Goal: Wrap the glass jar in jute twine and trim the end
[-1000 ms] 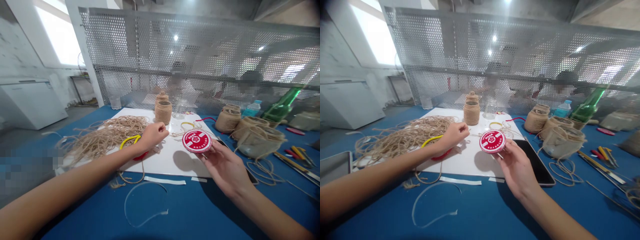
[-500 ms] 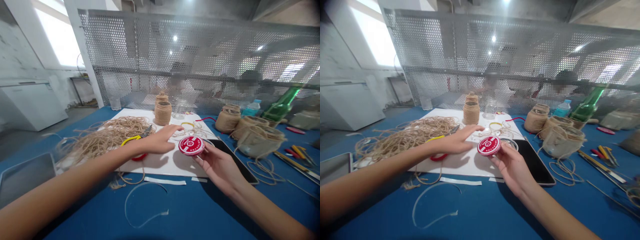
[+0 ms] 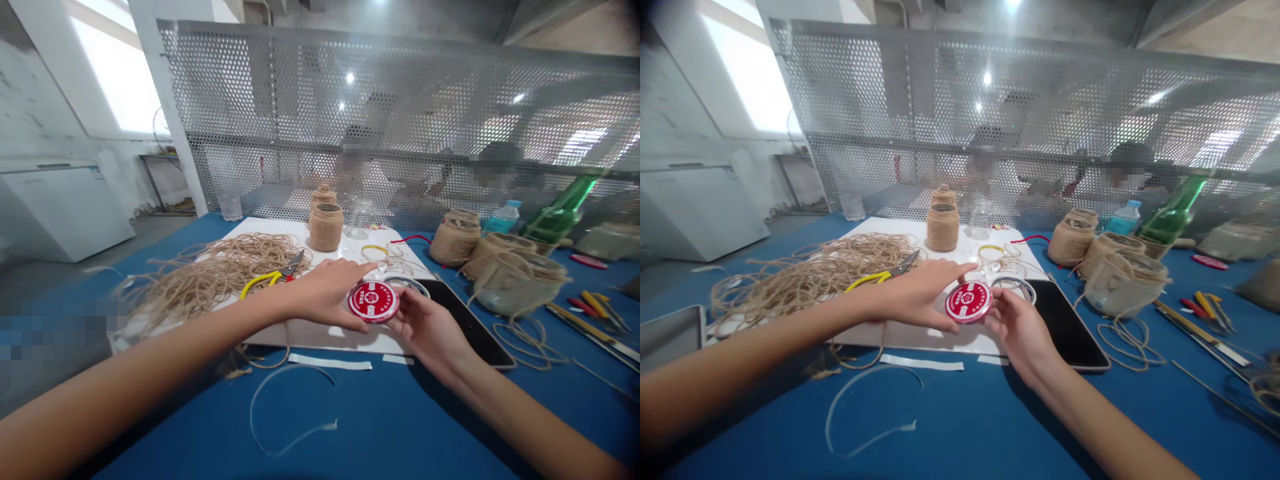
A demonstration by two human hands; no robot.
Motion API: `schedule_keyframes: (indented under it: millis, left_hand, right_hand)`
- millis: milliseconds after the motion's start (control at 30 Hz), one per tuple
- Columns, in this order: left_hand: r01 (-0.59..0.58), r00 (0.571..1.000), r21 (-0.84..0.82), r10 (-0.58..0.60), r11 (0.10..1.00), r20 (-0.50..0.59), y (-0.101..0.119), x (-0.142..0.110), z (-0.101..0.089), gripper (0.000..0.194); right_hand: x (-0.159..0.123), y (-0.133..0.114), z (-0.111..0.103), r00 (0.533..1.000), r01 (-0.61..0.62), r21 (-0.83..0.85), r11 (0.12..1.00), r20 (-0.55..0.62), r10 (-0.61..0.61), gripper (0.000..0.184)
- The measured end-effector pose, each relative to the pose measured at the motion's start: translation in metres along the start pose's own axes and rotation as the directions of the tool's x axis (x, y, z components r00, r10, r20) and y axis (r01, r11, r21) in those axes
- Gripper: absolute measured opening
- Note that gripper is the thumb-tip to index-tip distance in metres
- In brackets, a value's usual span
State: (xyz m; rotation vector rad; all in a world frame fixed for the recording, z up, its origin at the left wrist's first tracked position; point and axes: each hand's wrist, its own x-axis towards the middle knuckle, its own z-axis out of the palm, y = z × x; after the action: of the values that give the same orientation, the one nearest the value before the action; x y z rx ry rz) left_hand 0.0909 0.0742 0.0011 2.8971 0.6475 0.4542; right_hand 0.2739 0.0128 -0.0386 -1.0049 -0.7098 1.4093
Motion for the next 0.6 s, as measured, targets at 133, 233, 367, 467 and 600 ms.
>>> schedule_keyframes:
  millis: [133,233,367,467,600]
  left_hand:
    - [0.009,0.998,0.202,-0.02,0.979,0.053,-0.004,-0.002,0.004,0.092]
    - [0.023,0.997,0.304,-0.045,0.952,0.067,-0.007,-0.003,0.011,0.097]
    - [0.045,0.988,0.307,-0.089,0.951,0.13,-0.008,-0.005,0.015,0.101]
    - [0.087,0.975,0.258,-0.136,0.962,0.178,-0.008,-0.006,0.01,0.093]
    - [0.203,0.948,0.138,-0.23,0.969,0.218,-0.016,-0.007,0.006,0.059]
  right_hand:
    - [0.007,0.001,-0.01,0.984,0.171,-0.362,0.916,0.019,-0.176,0.023]
    - [0.013,-0.007,-0.017,0.89,0.387,-0.664,0.64,0.088,-0.448,0.025]
    - [0.021,-0.022,-0.031,0.741,0.498,-0.867,0.028,0.409,-0.533,0.022]
    - [0.026,-0.026,-0.041,0.789,0.434,-0.846,-0.309,0.523,-0.322,0.019]
    - [0.028,-0.023,-0.047,0.848,0.396,-0.802,-0.447,0.506,-0.157,0.014]
